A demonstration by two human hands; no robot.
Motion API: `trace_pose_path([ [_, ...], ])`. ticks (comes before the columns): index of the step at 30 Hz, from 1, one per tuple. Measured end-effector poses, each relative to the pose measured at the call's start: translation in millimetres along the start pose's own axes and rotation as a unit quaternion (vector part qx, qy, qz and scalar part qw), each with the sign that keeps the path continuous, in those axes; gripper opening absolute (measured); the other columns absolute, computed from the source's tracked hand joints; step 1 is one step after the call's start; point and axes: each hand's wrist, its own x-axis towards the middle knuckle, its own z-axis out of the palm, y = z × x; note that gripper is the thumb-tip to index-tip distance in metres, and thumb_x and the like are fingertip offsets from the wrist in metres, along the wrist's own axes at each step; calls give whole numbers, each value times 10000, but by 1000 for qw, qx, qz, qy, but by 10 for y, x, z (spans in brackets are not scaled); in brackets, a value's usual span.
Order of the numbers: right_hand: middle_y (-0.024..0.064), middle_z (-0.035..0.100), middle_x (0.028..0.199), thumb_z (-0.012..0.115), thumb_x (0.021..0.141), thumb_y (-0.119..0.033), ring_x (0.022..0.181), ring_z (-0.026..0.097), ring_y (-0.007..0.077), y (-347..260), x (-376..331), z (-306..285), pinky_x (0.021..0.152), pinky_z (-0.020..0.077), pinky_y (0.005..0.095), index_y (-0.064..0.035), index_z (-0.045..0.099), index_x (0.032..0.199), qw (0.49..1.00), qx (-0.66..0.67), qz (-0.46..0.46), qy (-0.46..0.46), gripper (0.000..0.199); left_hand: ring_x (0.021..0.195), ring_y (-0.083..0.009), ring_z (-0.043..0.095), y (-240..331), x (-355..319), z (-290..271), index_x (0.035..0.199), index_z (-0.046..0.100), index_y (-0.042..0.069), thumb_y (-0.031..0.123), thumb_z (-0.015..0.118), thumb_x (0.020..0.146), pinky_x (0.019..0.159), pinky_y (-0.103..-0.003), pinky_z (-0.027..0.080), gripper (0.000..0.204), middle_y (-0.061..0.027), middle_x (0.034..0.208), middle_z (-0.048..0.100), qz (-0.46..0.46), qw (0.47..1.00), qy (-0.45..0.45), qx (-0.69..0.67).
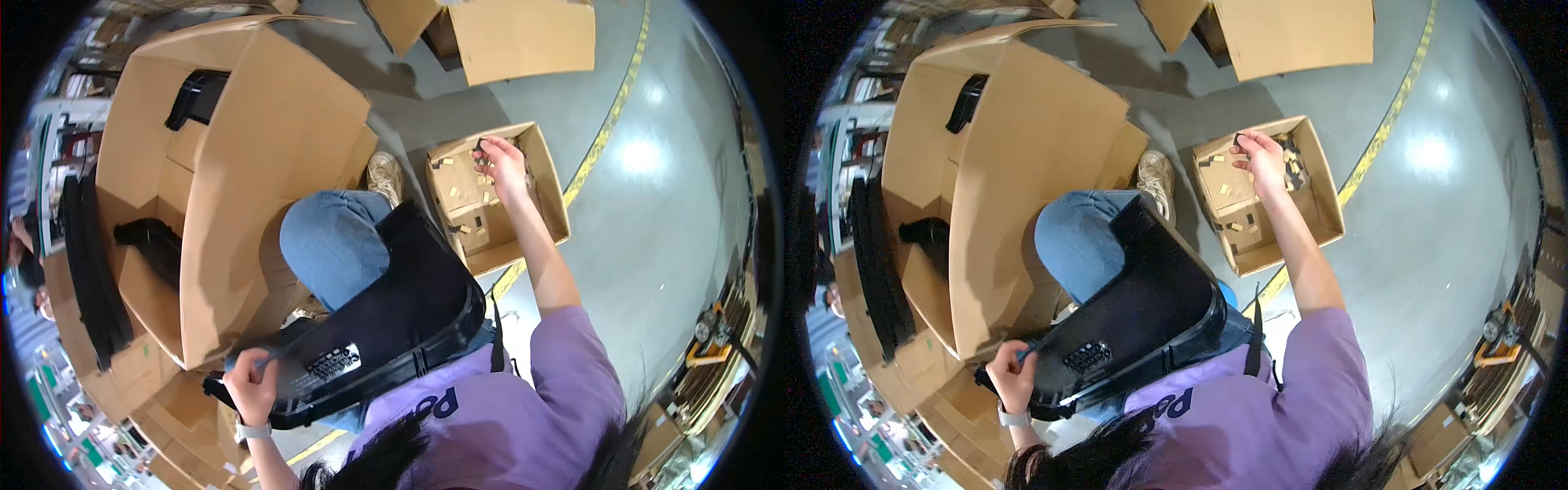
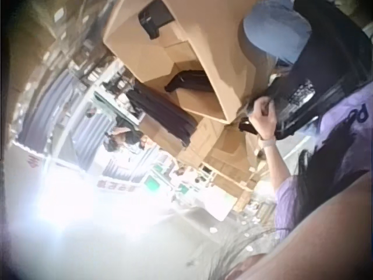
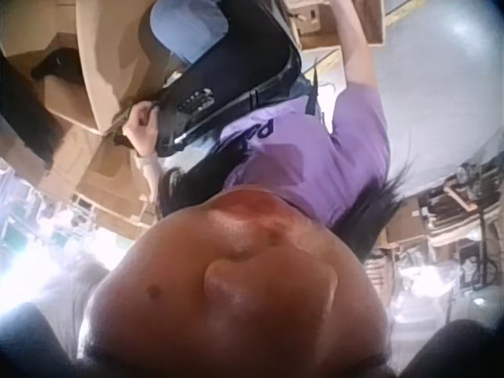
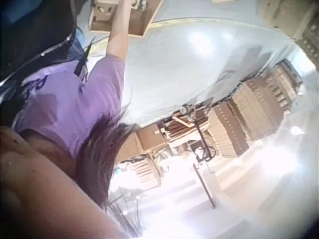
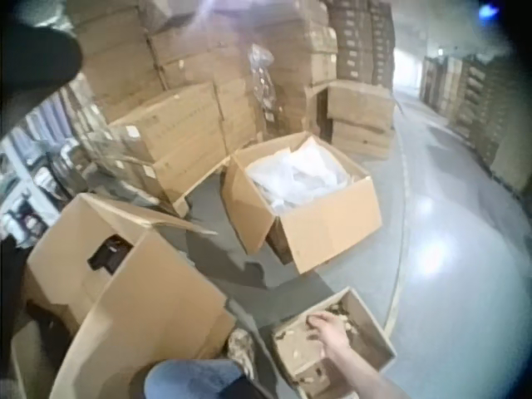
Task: The person takes plastic components from a box, peels and applies adhesive pads onto them by hand, and stacks the completed components into cardboard boxes.
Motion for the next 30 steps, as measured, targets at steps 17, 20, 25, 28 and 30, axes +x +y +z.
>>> trace_pose_path([
  [17, 19, 570, 737, 614, 882, -81, 532, 521, 79, -713, -3373, 2251, 500, 459, 234, -33, 556, 1012, 859, 80, 78, -500, 150, 418, -7, 275, 669, -554, -70, 846, 664, 60, 63, 716, 737, 421, -201, 196, 121, 62, 465, 315, 136, 798, 257, -527],
  [20, 24, 575, 742, 615, 886, -93, 530, 515, 74, -542, -3503, 2359, 492, 462, 227, -44, 558, 995, 849, 82, 101, -512, 132, 414, -7, 290, 528, -734, -121, 834, 662, 55, 60, 723, 732, 415, -192, 207, 119, 58, 466, 343, 113, 813, 308, -482],
  [25, 24, 572, 737, 615, 887, -102, 533, 512, 71, -419, -3573, 2412, 495, 466, 225, -50, 561, 983, 845, 55, 109, -521, 121, 413, -4, 315, 397, -820, -49, 841, 670, 49, 51, 731, 735, 407, -186, 226, 122, 48, 470, 369, 85, 817, 339, -460],
  [28, 22, 571, 741, 615, 891, -122, 543, 510, 71, -424, -3566, 2395, 505, 470, 232, -50, 563, 977, 841, 49, 116, -526, 124, 420, -7, 362, 392, -792, -3, 844, 682, 44, 36, 727, 745, 408, -183, 258, 109, 39, 476, 387, 89, 798, 328, -497],
  [30, 24, 572, 752, 607, 899, -144, 554, 502, 70, -413, -3547, 2382, 513, 475, 243, -47, 566, 974, 841, 50, 128, -523, 129, 435, -13, 411, 383, -751, 4, 831, 691, 34, 6, 721, 742, 416, -179, 290, 98, 36, 482, 410, 113, 787, 323, -512],
])
